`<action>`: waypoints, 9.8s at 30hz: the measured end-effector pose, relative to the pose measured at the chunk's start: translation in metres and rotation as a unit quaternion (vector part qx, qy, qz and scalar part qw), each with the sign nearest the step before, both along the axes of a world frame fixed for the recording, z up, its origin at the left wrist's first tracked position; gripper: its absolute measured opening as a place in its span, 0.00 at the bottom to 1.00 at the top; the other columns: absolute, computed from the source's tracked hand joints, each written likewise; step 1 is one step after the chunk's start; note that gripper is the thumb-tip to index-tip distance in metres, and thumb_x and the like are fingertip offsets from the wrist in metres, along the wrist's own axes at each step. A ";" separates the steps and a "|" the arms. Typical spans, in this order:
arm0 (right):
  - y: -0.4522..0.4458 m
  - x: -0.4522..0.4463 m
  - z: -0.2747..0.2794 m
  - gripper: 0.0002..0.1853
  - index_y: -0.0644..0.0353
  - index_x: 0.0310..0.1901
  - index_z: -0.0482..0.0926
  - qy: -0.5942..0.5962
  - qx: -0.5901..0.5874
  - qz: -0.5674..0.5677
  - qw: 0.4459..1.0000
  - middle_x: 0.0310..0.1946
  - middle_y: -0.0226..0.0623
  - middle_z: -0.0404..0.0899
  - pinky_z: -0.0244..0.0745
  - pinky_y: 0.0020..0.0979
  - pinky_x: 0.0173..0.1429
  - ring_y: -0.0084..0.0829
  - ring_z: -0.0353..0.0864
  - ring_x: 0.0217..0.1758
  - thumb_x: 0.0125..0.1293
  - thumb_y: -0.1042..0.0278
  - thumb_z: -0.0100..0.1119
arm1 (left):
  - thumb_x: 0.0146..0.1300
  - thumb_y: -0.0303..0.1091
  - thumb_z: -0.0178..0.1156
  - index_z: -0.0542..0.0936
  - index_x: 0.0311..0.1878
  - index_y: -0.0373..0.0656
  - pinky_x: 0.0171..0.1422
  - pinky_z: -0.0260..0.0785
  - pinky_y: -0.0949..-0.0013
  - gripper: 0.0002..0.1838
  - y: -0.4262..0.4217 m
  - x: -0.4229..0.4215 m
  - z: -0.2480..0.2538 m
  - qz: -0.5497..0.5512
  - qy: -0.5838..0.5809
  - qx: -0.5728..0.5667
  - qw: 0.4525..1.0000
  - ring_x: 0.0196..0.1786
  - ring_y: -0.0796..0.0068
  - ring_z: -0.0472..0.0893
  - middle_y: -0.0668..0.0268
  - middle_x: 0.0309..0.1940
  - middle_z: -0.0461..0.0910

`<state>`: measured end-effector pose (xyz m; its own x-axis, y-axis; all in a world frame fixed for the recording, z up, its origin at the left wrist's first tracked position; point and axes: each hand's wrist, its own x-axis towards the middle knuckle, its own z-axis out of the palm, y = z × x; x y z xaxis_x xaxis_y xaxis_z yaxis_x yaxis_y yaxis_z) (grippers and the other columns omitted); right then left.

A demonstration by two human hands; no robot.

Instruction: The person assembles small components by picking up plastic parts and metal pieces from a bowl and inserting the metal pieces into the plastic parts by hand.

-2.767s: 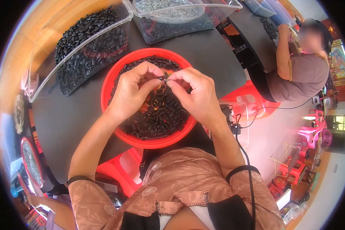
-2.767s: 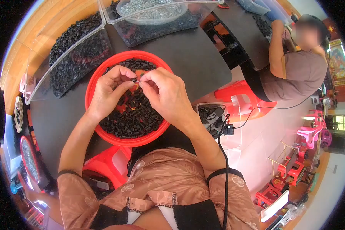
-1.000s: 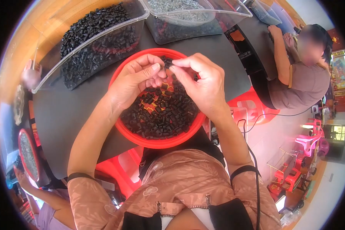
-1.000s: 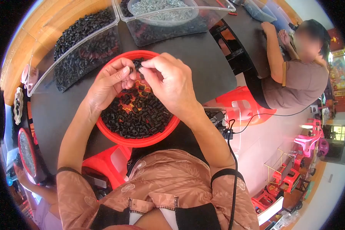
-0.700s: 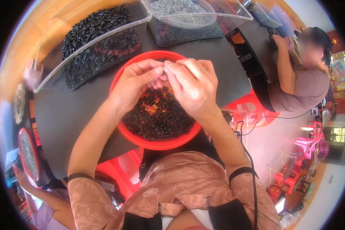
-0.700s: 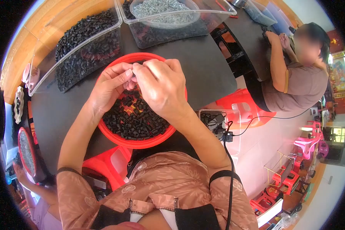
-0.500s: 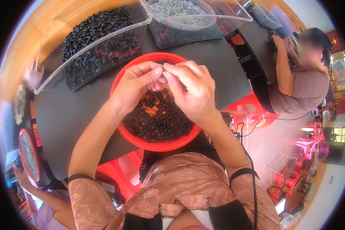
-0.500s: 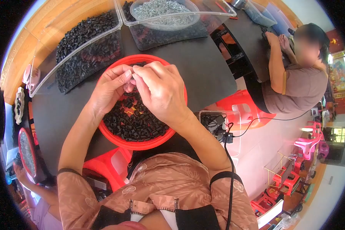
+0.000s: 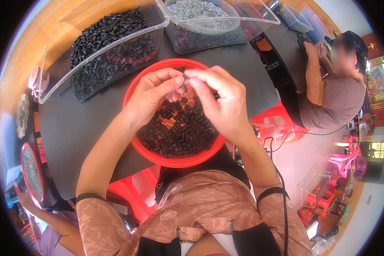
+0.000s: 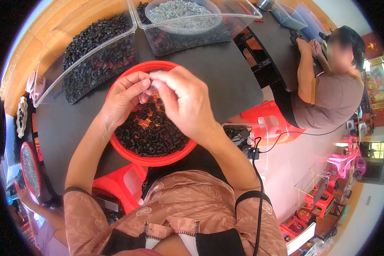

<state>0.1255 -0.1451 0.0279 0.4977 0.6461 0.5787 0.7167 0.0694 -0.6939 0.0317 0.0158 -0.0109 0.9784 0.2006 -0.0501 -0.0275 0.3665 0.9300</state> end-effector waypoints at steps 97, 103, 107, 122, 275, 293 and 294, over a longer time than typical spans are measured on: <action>-0.017 -0.004 -0.018 0.07 0.70 0.25 0.77 0.105 -0.003 -0.039 0.994 0.24 0.51 0.78 0.72 0.44 0.39 0.49 0.80 0.32 0.47 0.73 0.61 | 0.69 0.34 0.59 0.73 0.39 0.46 0.26 0.51 0.85 0.06 -0.019 -0.004 0.004 0.034 0.006 0.219 0.975 0.26 0.91 0.67 0.76 0.26 0.71; -0.022 -0.002 -0.014 0.06 0.71 0.25 0.79 0.126 0.017 -0.008 0.992 0.22 0.51 0.79 0.73 0.42 0.36 0.48 0.81 0.29 0.47 0.75 0.59 | 0.68 0.34 0.60 0.73 0.41 0.46 0.25 0.51 0.85 0.06 -0.014 -0.005 0.000 0.021 -0.004 0.227 0.974 0.26 0.91 0.68 0.76 0.27 0.72; -0.022 -0.001 -0.015 0.07 0.71 0.26 0.80 0.117 0.038 -0.009 0.992 0.21 0.51 0.80 0.73 0.41 0.34 0.46 0.82 0.27 0.48 0.75 0.59 | 0.67 0.34 0.61 0.72 0.42 0.46 0.25 0.51 0.85 0.07 -0.020 -0.005 0.006 0.034 0.002 0.213 0.976 0.25 0.90 0.68 0.75 0.27 0.72; -0.024 0.001 -0.012 0.08 0.70 0.24 0.80 0.146 -0.002 0.008 0.989 0.20 0.50 0.79 0.74 0.40 0.35 0.46 0.81 0.27 0.48 0.72 0.59 | 0.68 0.35 0.61 0.71 0.40 0.46 0.24 0.52 0.85 0.07 -0.015 -0.003 0.000 0.024 -0.009 0.188 0.982 0.25 0.89 0.70 0.74 0.26 0.74; -0.118 -0.164 -0.001 0.10 0.65 0.32 0.79 0.388 0.100 0.485 0.778 0.23 0.41 0.75 0.69 0.36 0.31 0.39 0.77 0.26 0.65 0.65 0.62 | 0.73 0.50 0.51 0.70 0.62 0.38 0.72 0.57 0.61 0.26 -0.281 -0.002 -0.065 -0.439 -0.074 -0.006 0.895 0.67 0.63 0.68 0.57 0.60 0.72; -0.152 -0.083 -0.037 0.05 0.61 0.37 0.82 0.313 0.045 0.338 0.886 0.23 0.34 0.75 0.64 0.27 0.23 0.25 0.72 0.18 0.61 0.72 0.67 | 0.58 0.21 0.63 0.81 0.37 0.36 0.38 0.70 0.67 0.04 -0.113 -0.013 0.039 0.010 -0.012 0.604 0.796 0.35 0.65 0.79 0.62 0.31 0.77; -0.154 -0.081 -0.037 0.06 0.63 0.39 0.82 0.323 0.021 0.345 0.881 0.26 0.37 0.78 0.68 0.28 0.27 0.28 0.75 0.23 0.61 0.74 0.66 | 0.57 0.21 0.63 0.81 0.37 0.37 0.39 0.71 0.66 0.05 -0.111 -0.010 0.035 -0.008 -0.021 0.616 0.788 0.35 0.64 0.79 0.62 0.32 0.77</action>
<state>0.0448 -0.2990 -0.0087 0.2290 0.9082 0.3504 -0.0494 0.3703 -0.9276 0.0215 -0.0955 0.0242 0.9767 0.0599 0.2061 -0.0723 -0.8122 0.5788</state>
